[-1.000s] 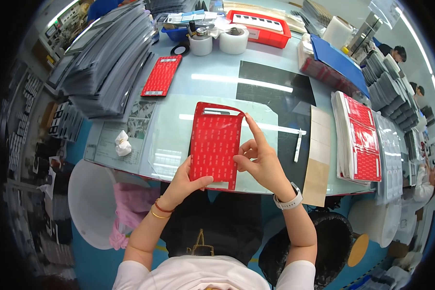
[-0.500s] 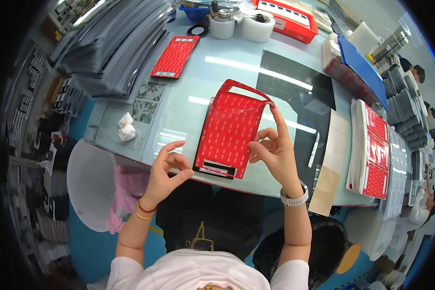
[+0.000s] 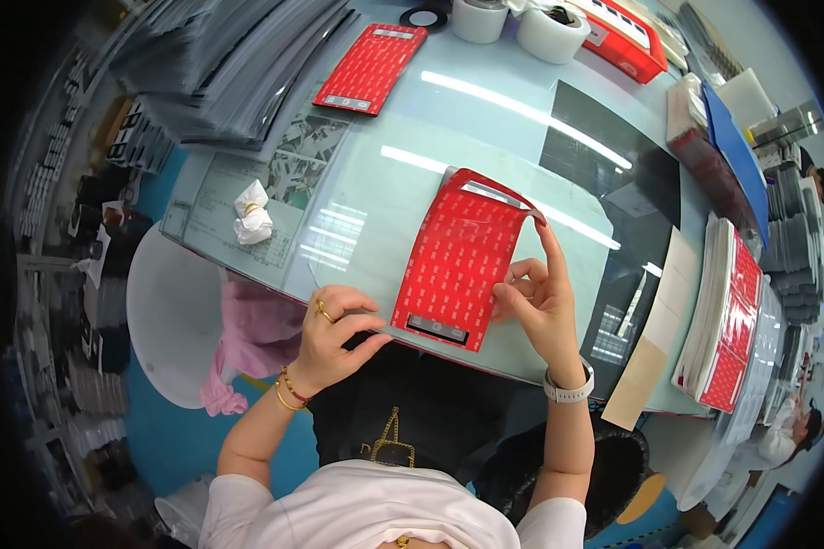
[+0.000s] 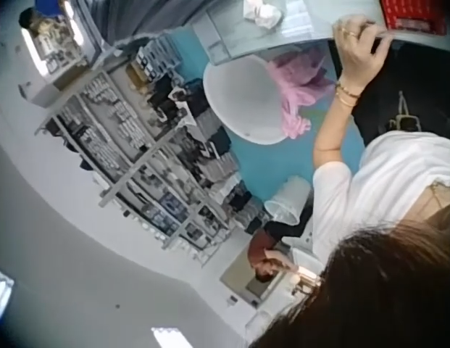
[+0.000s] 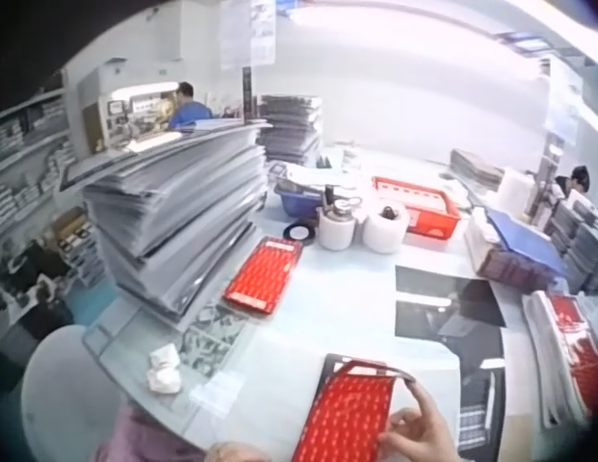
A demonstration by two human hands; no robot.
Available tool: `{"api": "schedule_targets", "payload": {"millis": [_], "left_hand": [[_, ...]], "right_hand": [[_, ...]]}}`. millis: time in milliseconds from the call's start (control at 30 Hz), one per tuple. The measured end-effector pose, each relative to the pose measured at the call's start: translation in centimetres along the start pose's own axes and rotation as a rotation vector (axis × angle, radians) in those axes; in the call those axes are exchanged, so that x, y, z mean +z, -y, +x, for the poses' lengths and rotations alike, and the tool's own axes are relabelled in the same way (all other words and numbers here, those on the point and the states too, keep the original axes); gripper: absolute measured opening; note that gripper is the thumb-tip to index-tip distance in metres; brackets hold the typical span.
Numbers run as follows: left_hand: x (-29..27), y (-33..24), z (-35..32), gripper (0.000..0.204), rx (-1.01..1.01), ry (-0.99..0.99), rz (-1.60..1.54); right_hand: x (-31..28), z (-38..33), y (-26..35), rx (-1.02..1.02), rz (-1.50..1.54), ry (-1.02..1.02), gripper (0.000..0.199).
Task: Assembling a tablet screen into a frame, cleaning the surface, and inserting it into a protective red sleeve.
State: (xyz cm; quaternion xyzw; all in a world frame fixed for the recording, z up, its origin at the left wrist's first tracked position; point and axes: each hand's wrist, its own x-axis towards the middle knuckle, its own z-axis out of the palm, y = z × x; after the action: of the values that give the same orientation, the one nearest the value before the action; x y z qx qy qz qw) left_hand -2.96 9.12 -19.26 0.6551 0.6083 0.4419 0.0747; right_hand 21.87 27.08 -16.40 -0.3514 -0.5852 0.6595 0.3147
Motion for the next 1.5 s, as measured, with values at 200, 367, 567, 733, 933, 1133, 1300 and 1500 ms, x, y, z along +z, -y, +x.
{"api": "schedule_targets", "payload": {"millis": [200, 367, 567, 733, 933, 1133, 1300, 1500], "left_hand": [[0.3, 0.4, -0.2, 0.025, 0.057, -0.016, 0.023], [0.5, 0.6, -0.2, 0.026, 0.093, -0.032, 0.040], [0.6, 0.5, -0.2, 0.026, 0.101, -0.037, 0.048], [0.6, 0.6, -0.3, 0.026, 0.104, -0.038, 0.057], [0.8, 0.7, -0.4, 0.027, 0.109, -0.042, 0.058], [0.8, 0.7, -0.4, 0.026, 0.110, -0.039, 0.063], [0.8, 0.7, -0.5, 0.026, 0.110, -0.038, 0.067], [0.8, 0.7, -0.5, 0.026, 0.111, -0.036, 0.065]], "right_hand": [[-0.1, -0.2, -0.4, -0.002, -0.039, 0.003, 0.091], [0.1, -0.2, -0.1, 0.025, -0.039, -0.020, 0.091], [0.3, -0.1, -0.5, 0.004, -0.011, -0.053, 0.089], [0.2, -0.1, -0.9, -0.007, -0.018, -0.052, 0.089], [0.1, -0.1, -1.0, -0.018, -0.019, -0.040, 0.088], [0.0, -0.1, -1.2, -0.027, -0.025, -0.044, 0.088], [0.0, -0.1, -0.9, -0.012, -0.042, -0.028, 0.090], [0.1, -0.1, -0.8, -0.012, -0.055, -0.023, 0.090]]}}
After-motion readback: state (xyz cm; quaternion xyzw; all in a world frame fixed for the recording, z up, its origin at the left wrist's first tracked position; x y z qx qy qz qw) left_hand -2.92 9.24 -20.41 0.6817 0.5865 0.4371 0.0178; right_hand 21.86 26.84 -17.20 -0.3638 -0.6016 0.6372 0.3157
